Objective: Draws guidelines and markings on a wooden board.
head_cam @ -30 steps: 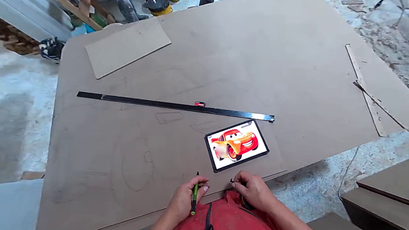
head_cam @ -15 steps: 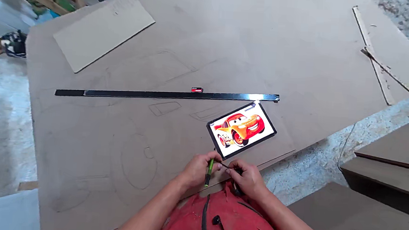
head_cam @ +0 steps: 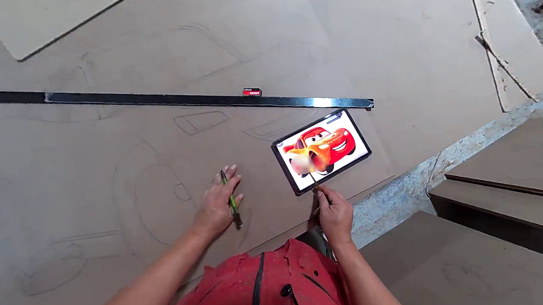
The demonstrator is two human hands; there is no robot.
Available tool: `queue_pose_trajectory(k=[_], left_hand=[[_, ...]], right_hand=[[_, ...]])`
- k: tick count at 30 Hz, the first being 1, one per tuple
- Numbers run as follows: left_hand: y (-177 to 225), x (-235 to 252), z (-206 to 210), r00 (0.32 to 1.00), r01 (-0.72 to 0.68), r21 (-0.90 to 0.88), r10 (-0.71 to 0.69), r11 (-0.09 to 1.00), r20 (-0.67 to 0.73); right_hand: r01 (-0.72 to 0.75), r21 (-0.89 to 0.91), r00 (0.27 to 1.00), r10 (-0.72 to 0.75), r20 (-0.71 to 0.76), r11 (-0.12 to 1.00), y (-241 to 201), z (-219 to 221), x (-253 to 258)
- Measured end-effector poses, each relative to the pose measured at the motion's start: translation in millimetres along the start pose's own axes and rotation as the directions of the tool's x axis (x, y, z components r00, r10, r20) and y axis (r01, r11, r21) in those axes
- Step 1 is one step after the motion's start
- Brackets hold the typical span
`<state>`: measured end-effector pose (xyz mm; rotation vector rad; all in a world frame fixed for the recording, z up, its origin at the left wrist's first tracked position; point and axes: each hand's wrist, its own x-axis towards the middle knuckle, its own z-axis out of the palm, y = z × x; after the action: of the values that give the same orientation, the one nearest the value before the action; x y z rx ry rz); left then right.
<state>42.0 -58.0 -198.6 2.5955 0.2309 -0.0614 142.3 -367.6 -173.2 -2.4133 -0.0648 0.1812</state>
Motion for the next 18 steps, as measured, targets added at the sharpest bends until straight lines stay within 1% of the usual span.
queue_pose_trajectory(k=[2,4,9,12,18], left_hand=[[-17,-10,10,0.996,-0.070,0.029,0.071,0.997,-0.054],[-19,-10,14,0.993,-0.090,0.049,0.093,0.995,-0.073],[-19,-8,16,0.985,-0.123,0.048,0.128,0.991,-0.114],[-21,-10,16,0.987,-0.117,0.057,0.122,0.992,-0.108],[-22,-9,17,0.984,-0.131,0.063,0.137,0.989,-0.112]], right_hand=[[0.000,-0.015,1.000,0.000,0.001,1.000,2,2,1],[-0.002,-0.028,1.000,0.002,0.002,1.000,2,3,2],[-0.015,-0.043,1.000,0.015,0.005,0.999,2,3,5],[-0.024,-0.057,1.000,0.024,-0.001,0.998,0,5,4],[0.008,-0.100,1.000,-0.010,-0.015,0.995,2,8,3]])
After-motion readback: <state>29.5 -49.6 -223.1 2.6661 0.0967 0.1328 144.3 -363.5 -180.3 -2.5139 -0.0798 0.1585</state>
